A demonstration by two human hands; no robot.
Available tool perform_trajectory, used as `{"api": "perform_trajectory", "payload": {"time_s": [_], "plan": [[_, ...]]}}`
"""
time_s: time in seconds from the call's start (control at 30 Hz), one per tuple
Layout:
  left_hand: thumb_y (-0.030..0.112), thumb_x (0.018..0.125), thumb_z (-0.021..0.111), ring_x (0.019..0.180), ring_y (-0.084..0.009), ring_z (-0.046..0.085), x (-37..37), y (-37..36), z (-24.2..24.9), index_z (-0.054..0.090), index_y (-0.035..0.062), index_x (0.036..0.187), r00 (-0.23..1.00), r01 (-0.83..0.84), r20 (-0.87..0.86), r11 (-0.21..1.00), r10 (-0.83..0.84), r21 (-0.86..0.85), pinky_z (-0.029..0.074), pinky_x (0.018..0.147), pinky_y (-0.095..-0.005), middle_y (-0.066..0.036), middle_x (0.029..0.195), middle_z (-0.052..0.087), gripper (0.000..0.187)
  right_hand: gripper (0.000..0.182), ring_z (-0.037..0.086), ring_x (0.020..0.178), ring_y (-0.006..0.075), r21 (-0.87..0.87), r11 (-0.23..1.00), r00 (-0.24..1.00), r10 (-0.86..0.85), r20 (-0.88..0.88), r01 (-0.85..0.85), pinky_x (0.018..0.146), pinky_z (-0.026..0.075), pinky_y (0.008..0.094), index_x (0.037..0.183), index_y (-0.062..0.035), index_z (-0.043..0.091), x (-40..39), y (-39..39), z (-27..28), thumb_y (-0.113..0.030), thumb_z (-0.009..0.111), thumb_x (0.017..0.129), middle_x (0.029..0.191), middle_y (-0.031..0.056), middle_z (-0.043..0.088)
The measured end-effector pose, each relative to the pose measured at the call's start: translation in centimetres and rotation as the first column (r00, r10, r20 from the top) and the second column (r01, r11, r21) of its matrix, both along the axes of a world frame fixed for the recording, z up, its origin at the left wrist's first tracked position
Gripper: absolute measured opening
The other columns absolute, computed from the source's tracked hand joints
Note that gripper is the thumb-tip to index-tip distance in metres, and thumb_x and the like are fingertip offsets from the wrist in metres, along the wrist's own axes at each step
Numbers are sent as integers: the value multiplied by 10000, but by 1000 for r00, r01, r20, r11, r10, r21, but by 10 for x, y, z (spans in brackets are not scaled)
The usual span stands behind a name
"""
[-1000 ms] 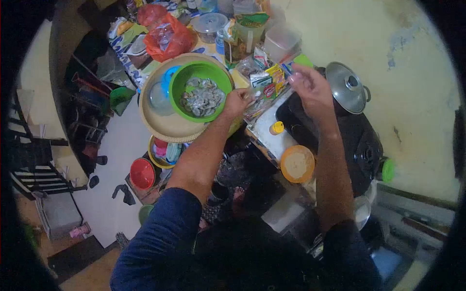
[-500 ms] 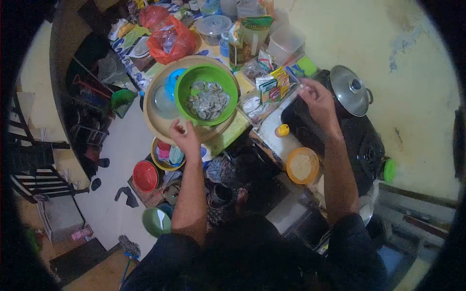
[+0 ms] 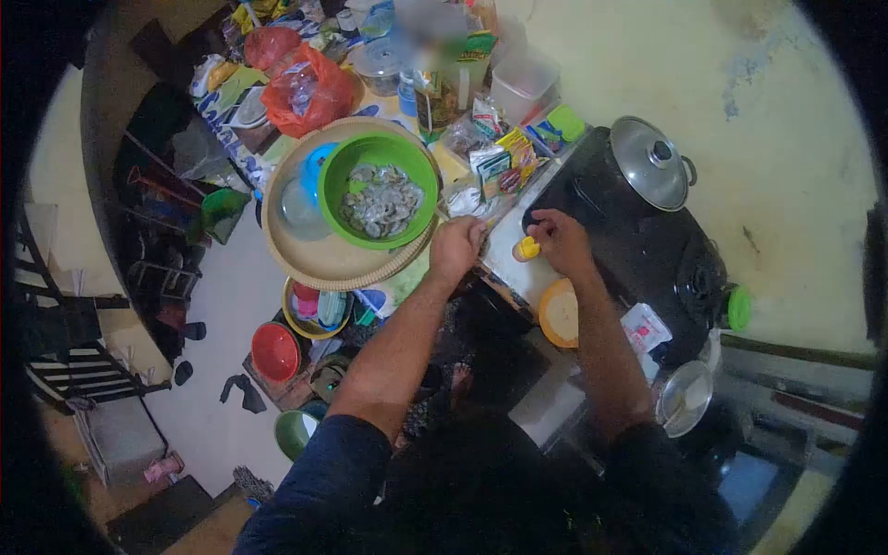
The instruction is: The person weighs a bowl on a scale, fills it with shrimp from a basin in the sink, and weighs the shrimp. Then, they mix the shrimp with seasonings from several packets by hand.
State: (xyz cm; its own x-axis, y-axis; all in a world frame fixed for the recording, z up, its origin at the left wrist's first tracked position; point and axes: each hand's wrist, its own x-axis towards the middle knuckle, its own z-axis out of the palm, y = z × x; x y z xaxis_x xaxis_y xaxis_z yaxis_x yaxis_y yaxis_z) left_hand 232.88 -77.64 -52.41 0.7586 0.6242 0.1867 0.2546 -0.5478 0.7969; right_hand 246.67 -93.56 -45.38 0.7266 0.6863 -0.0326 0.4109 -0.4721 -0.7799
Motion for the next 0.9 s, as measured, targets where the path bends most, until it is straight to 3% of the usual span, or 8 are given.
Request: {"api": "perform_trajectory", "payload": {"time_s": [0.13,0.33,0.43,0.57,0.7,0.73,0.83,0.9], "plan": [[179,865,602,727,-334,640,4,8,26,656,12,896,981,-95,169,995,99,-27,499,672,-395,-181,775,651,178,372,616,779,222,28,1000,997,3,-75,-1,749,496,338,1101,-55,638,14,-10,-21,-188,733,767,848,116,637],[170,852,622,591,-267,609,-21,1,116,607,1,793,918,-257,249,941,308,-218,472,556,-362,-166,659,609,181,809,555,1024,380,278,907,872,161,463,-315,893,436,451,1320,-30,420,-47,25,18,-271,816,658,1106,207,564],[190,845,646,583,-235,599,-29,-10,138,592,3,790,878,-330,270,908,395,-258,467,545,-350,-143,644,598,203,874,529,1057,422,120,960,906,191,377,-252,930,403,485,1329,-3,376,-80,51,4,-291,826,638,1148,225,547],[216,853,652,646,-206,587,-24,-18,142,575,4,856,809,-304,378,871,450,-385,468,602,-356,-126,700,592,226,714,633,882,345,-176,966,954,223,198,-189,762,496,444,1314,-46,409,-81,90,12,-243,764,726,983,173,643],[235,875,639,737,-176,568,-38,2,107,563,5,922,580,-498,564,803,588,-327,459,680,-347,-112,796,599,247,621,633,739,198,186,866,881,473,-10,-464,667,511,344,1305,-58,437,-34,106,-13,-193,713,765,879,90,667],[235,897,609,745,-173,554,-40,5,85,560,8,931,604,-440,340,657,721,-612,452,692,-320,-81,808,585,234,627,624,739,172,76,846,835,533,-141,-527,670,508,325,1318,-61,435,-24,117,11,-185,707,767,880,79,665],[241,899,607,720,-167,535,-38,-3,30,559,10,934,600,-435,199,525,775,-732,450,683,-310,-60,794,569,239,683,619,735,146,10,842,812,524,-258,-540,670,505,305,1373,-84,407,-34,141,64,-180,701,764,866,61,661],[198,888,628,727,-138,519,-44,-17,0,559,14,950,704,-370,267,662,658,-652,445,692,-284,-43,798,563,207,737,619,726,146,-33,847,830,511,-223,-530,665,504,301,1412,-101,366,-30,158,68,-183,700,760,854,63,658]]}}
